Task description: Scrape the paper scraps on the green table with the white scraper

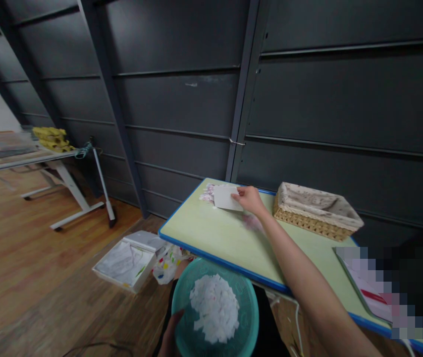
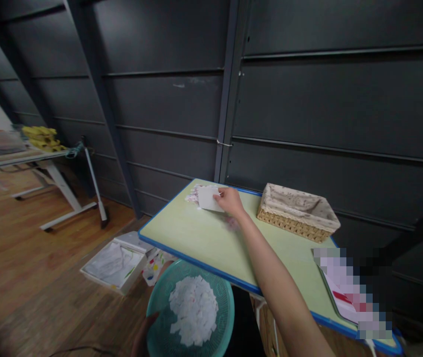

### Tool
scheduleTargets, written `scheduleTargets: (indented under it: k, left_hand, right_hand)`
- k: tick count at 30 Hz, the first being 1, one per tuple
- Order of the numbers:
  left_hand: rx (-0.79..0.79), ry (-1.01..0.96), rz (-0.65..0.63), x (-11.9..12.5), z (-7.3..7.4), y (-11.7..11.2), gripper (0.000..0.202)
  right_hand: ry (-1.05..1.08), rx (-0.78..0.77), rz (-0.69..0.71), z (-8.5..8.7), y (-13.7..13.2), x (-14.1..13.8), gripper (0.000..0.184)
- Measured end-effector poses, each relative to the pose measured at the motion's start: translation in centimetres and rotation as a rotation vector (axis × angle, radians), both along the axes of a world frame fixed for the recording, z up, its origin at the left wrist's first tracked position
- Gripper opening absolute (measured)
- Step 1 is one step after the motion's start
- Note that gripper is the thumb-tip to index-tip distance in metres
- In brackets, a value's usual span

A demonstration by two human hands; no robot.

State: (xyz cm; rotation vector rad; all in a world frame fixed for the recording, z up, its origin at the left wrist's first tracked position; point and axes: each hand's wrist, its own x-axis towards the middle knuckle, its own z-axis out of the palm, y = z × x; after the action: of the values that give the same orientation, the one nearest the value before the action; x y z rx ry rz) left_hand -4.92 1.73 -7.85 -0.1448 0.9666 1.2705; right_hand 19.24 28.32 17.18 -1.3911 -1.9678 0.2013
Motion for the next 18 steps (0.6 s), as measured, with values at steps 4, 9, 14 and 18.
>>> scheduleTargets:
  k: [4, 9, 14, 18]
  left_hand:
    - [-0.009, 0.008, -0.006, 0.4, 0.8, 0.1, 0.076]
    - [0.033, 0.061, -0.015, 0.8, 2.0, -0.1, 0.080]
    - [0.047, 0.019, -0.035, 0.5, 1.3, 0.0, 0.090]
    - [-0.007, 0.017, -0.092, 0.1, 0.3, 0.2, 0.087]
  right_hand:
    - [0.074, -0.018, -0.009, 0.4, -0.2, 0.7, 0.026]
    - [0.101, -0.046, 0.018, -0.2, 0.2, 1.0, 0.028]
    - [0.129, -0.065, 0.033, 0.2, 0.1, 1.7, 0.030]
    - [0.172, -0.010, -0.075, 0.6, 0.2, 2.4, 0.030]
